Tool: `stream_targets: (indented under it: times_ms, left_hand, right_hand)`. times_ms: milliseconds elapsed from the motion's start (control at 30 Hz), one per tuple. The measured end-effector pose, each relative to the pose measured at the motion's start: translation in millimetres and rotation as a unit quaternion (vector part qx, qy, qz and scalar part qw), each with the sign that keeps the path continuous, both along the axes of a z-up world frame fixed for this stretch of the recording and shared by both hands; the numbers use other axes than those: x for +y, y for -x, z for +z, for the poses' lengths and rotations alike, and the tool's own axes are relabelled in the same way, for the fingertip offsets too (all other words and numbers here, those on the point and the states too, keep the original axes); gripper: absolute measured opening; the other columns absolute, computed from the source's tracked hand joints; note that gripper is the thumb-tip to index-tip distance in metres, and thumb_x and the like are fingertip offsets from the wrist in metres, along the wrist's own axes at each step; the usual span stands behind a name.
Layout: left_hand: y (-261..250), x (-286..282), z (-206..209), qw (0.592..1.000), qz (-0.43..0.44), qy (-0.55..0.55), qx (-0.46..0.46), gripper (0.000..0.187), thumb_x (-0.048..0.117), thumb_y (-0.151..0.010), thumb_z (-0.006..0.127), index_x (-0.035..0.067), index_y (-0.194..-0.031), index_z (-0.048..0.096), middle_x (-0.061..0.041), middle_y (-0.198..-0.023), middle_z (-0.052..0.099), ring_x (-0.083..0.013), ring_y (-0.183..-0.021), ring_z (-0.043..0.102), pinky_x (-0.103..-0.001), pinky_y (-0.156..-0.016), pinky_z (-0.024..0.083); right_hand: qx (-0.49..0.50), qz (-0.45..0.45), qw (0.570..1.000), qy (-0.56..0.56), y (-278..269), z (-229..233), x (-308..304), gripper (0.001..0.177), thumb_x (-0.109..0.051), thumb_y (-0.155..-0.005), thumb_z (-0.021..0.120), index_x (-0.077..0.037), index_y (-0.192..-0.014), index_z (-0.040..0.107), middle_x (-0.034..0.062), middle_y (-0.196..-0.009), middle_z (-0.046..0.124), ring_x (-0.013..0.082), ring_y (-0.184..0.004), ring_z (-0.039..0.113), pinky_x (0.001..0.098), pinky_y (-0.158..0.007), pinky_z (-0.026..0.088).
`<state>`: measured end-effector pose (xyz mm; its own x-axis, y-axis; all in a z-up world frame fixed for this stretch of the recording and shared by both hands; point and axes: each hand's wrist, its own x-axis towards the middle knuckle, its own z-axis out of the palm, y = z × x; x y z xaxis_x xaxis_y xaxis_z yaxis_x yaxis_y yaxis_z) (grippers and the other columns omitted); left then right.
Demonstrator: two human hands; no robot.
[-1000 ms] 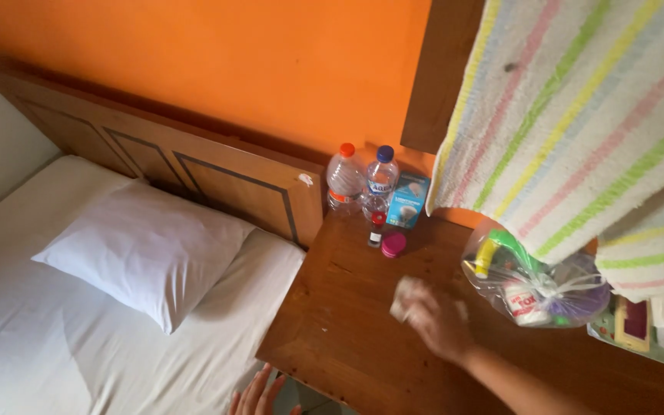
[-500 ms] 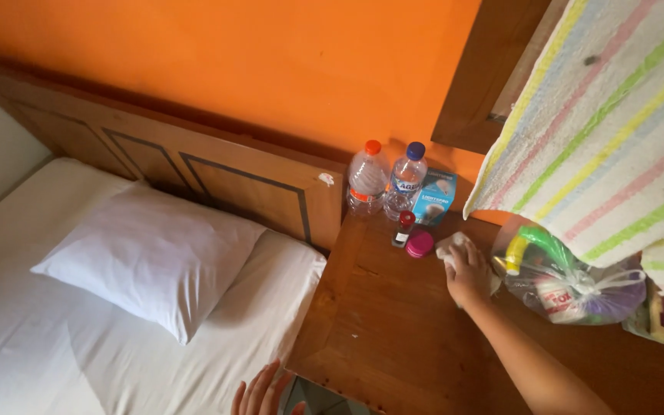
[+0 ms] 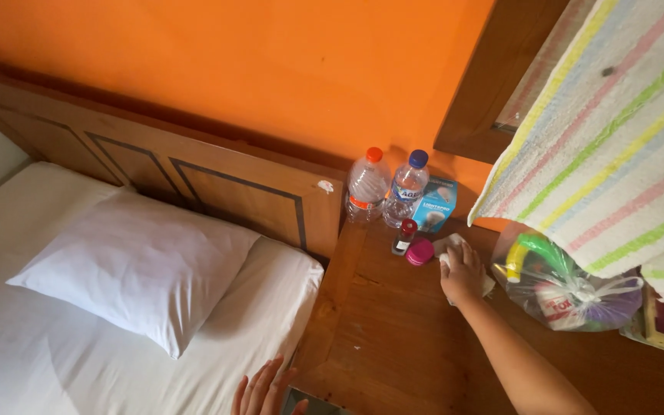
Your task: Wipe down the surface of a wooden cabinet with a cloth.
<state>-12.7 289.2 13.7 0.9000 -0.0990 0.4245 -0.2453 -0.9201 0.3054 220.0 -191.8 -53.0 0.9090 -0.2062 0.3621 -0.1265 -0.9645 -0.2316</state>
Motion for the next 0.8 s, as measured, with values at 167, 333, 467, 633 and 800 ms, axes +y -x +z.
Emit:
stream_targets:
  times_ms: [167,333,467,633,800]
  left_hand:
    - [8.9,14.7,-26.5,0.998,0.016,0.005,0.056,0.057,0.058,-0.075,0.071,0.029,-0.124,0.07,0.003,-0.138,0.063,-0.0167,-0.126,0.058,-0.054,-0.111,0.035]
    - [7.3,37.5,-71.8,0.979,0.042,-0.028,0.195,0.063,0.063,-0.073,0.069,0.033,-0.129,0.069,0.005,-0.147,0.055,-0.0158,-0.134,0.053,-0.056,-0.113,0.03]
    - [12.7,43.4,-76.0,0.983,0.058,-0.029,0.174,0.061,0.067,-0.077,0.066,0.032,-0.127,0.069,0.005,-0.15,0.054,-0.0143,-0.13,0.053,-0.056,-0.115,0.03]
    - [25.3,44.0,-69.0,0.967,0.106,-0.039,0.23,0.057,0.064,-0.077,0.066,0.034,-0.125,0.069,0.006,-0.152,0.05,-0.0143,-0.138,0.051,-0.054,-0.117,0.026]
    - [49.6,67.3,-83.9,0.983,0.139,-0.004,0.118,0.049,0.064,-0.083,0.055,0.034,-0.119,0.072,0.008,-0.142,0.061,-0.011,-0.126,0.057,-0.047,-0.115,0.032]
  right_hand:
    - [-0.007,0.012,1.0,-0.004,43.7,11.5,19.6,0.051,-0.033,-0.094,0.06,-0.02,-0.143,0.053,0.0166,-0.161,0.037,0.0438,-0.144,0.037,0.0614,-0.114,0.032]
    - [-0.008,0.049,0.999,-0.012,118.4,29.6,60.0,0.053,-0.029,-0.093,0.06,-0.017,-0.143,0.052,0.0198,-0.159,0.038,0.0448,-0.143,0.039,0.0591,-0.115,0.034]
    - [0.049,0.192,0.979,-0.041,167.9,51.9,120.9,0.048,-0.025,-0.096,0.056,-0.017,-0.143,0.051,0.0177,-0.157,0.037,0.0395,-0.144,0.035,0.057,-0.117,0.028]
    - [0.062,0.35,0.935,-0.018,146.2,69.8,162.6,0.046,-0.025,-0.098,0.058,-0.015,-0.142,0.053,0.0194,-0.158,0.035,0.0409,-0.146,0.03,0.0588,-0.116,0.024]
    - [-0.013,0.415,0.909,-0.031,55.7,67.8,190.3,0.049,-0.022,-0.09,0.066,-0.017,-0.138,0.055,0.0161,-0.154,0.041,0.0396,-0.141,0.042,0.0565,-0.113,0.036]
